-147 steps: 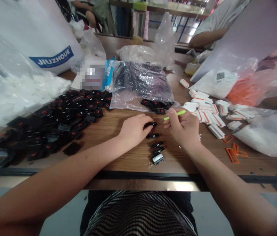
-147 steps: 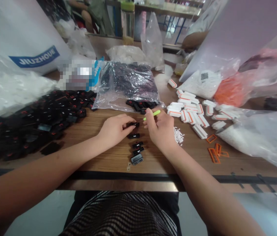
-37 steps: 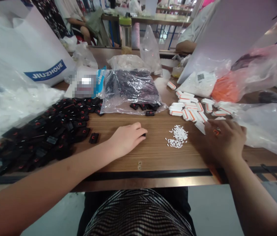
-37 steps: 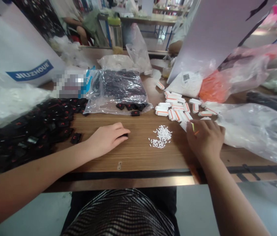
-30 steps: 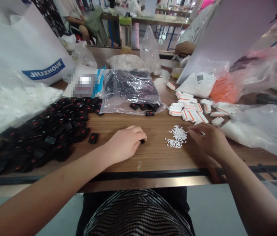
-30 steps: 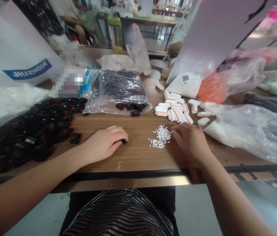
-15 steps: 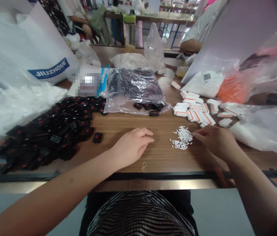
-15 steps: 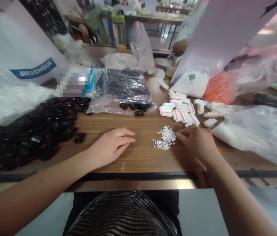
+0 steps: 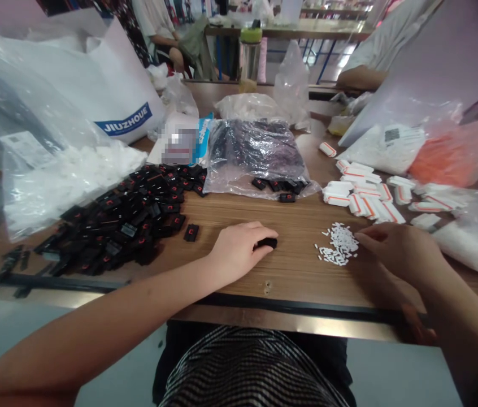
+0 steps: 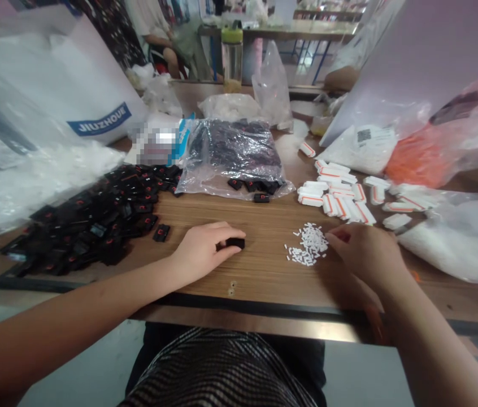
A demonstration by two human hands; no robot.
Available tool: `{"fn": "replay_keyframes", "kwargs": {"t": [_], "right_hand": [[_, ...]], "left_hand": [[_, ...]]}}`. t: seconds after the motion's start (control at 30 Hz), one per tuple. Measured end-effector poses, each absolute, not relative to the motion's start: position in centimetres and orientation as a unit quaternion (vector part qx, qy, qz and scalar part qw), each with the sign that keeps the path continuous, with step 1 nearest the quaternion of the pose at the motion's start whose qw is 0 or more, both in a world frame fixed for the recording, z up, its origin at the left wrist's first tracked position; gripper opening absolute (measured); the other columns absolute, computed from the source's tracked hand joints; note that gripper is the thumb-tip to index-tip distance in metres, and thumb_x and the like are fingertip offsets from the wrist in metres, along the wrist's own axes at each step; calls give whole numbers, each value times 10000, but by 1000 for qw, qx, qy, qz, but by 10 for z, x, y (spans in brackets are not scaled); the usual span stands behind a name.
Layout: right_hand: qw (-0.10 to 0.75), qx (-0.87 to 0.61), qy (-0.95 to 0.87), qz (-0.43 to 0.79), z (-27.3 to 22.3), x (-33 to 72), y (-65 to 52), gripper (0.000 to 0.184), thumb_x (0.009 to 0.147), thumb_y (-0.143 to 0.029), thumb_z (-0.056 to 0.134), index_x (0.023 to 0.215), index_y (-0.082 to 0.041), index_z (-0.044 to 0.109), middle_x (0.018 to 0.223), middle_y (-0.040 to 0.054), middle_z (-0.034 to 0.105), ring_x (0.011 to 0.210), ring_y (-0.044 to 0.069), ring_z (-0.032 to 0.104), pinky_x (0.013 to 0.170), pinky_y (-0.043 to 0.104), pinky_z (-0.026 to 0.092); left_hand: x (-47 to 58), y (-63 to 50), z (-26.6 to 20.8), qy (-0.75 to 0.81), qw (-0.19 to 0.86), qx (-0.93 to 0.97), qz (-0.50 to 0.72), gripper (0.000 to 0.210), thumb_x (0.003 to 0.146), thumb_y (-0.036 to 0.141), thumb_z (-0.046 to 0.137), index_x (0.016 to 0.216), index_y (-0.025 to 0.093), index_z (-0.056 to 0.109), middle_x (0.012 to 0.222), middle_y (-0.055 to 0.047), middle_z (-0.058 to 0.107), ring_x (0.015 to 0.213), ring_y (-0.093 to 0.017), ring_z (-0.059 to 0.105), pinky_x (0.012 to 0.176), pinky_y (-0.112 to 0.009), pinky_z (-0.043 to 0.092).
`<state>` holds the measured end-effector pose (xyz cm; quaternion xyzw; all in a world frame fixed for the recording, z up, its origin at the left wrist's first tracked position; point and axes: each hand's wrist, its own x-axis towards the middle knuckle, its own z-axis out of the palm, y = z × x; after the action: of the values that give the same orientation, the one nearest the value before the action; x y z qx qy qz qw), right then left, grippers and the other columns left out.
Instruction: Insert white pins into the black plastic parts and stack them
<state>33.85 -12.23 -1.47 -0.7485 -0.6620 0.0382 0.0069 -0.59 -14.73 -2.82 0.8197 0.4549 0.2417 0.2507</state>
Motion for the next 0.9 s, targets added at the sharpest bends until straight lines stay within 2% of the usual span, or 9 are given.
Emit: {"fn": "replay_keyframes", "kwargs": {"t": [0.2,0.37,0.53,0.67,0.77,0.9], "right_hand": [[-2,-738,-674,-26,-15,336,-130,337,760,-554,579,773,-296,794,682,46,732,643,275,649,669,389,399],[-9,-714,-694,-89,-17,325,-138,372,833,-478,483,734,-273,777,796,85,760,800,313,679,747,434,402],[55,-773,-631,43,-15,334,-129,291,736,-496,623,773,-251,776,687,48,726,669,268,651,663,376,430],[142,-750,-643,64,2,312,-130,245,747,-445,668,776,-217,750,694,38,711,651,228,634,653,347,444],[214,-636,-731,125,12,268,-137,212,834,-432,644,826,-237,725,830,24,736,755,210,666,734,344,479],[240,-462,-831,193,10,211,-142,158,936,-313,574,848,-239,682,931,41,704,927,207,641,863,370,473]], "left_hand": [[-9,-150,-29,461,279,799,266,191,878,195,692,1062,225,736,982,-22,724,770,-152,657,786,-339,559],[-13,-149,-31,467,304,781,282,198,872,186,689,1054,232,751,929,-16,721,760,-147,649,752,-322,554],[-12,-148,-34,507,327,742,292,180,799,203,760,977,215,736,828,-4,729,702,-149,649,712,-325,551],[-12,-147,-35,502,334,738,302,115,777,183,770,882,204,730,809,4,725,679,-137,638,685,-301,536],[-12,-149,-33,489,334,747,303,119,800,150,727,903,210,736,817,5,719,698,-139,638,675,-286,522],[-8,-153,-27,486,326,766,267,145,819,149,716,943,222,738,801,13,708,685,-138,616,662,-278,478]]}}
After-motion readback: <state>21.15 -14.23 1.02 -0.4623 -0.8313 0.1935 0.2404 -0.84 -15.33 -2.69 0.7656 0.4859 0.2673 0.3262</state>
